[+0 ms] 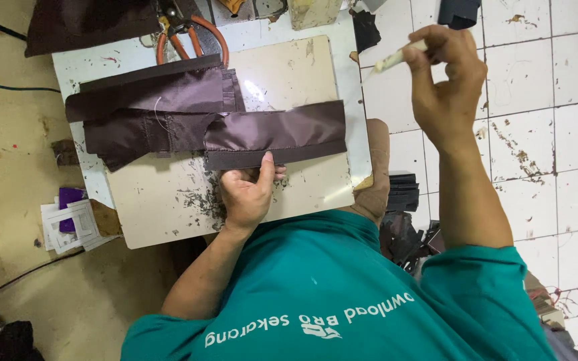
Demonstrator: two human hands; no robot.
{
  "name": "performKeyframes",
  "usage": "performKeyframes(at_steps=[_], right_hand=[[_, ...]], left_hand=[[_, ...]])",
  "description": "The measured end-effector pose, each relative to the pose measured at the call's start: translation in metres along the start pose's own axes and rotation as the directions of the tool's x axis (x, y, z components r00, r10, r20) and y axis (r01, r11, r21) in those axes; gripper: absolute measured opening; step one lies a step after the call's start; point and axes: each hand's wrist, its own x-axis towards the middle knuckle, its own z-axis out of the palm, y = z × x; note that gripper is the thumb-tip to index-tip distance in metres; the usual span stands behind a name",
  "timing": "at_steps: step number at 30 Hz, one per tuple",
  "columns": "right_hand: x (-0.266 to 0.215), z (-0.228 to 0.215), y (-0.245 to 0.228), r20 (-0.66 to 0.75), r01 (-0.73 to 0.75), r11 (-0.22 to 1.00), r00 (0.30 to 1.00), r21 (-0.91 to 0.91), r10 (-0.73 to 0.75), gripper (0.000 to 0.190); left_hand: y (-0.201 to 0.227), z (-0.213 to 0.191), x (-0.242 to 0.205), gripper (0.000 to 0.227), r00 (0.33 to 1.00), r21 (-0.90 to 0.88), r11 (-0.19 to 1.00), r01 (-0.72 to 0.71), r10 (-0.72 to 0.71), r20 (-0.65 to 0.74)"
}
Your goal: The person repeatedly marks the edges of dark fabric pieces with a white chalk-like marker. They handle the fabric one piece at a time, aligning it on the table, drawing along the edges, and then setting it aside.
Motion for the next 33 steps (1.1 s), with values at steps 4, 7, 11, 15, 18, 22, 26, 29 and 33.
performKeyframes(at_steps=[4,7,11,15,18,22,26,29,33], right_hand=[[-0.021,0.012,-0.007,0.072,-0.021,0.999,0.997,0.035,0.018,0.013],[-0.037,0.029,-0.007,0.117,-0.033,0.999,0.993,0.007,0.032,0.009],[-0.042,0.041,-0.002,0.116,0.0,0.999,0.993,-0.036,0.005,0.007],[-0.047,0.047,0.008,0.134,0.075,0.995,0.989,-0.072,-0.065,0.005],[-0.054,0.046,0.011,0.164,0.078,0.992,0.984,-0.095,-0.062,0.008],[-0.059,0.039,0.005,0.205,0.066,0.992,0.978,-0.104,-0.044,0.009],[-0.069,0.034,0.004,0.232,0.059,0.993,0.972,-0.101,-0.034,0.008],[-0.071,0.028,-0.004,0.246,0.042,0.996,0.969,-0.073,-0.023,0.008],[-0.072,0.027,-0.009,0.255,0.049,0.997,0.966,-0.062,-0.032,0.009]], left_hand=[[0.004,0.001,0.002,0.024,1.0,0.03,0.999,-0.029,0.029,-0.007],[0.004,-0.001,0.002,0.025,1.0,0.048,0.999,-0.022,0.022,-0.002],[0.002,-0.001,0.002,0.025,1.0,0.059,0.998,-0.023,0.023,0.002],[0.004,0.0,0.003,0.027,0.999,0.062,0.997,-0.042,0.041,0.013],[0.005,0.0,0.002,0.022,0.999,0.026,0.998,-0.05,0.05,0.008],[-0.002,0.0,0.003,0.023,0.999,0.011,1.0,-0.028,0.028,0.025],[0.013,-0.001,0.004,0.023,0.999,0.012,1.0,-0.025,0.024,0.026],[0.014,0.0,0.004,0.023,0.998,-0.016,0.999,-0.051,0.052,0.041],[0.009,-0.001,0.004,0.021,0.998,-0.023,0.999,-0.043,0.044,0.052]])
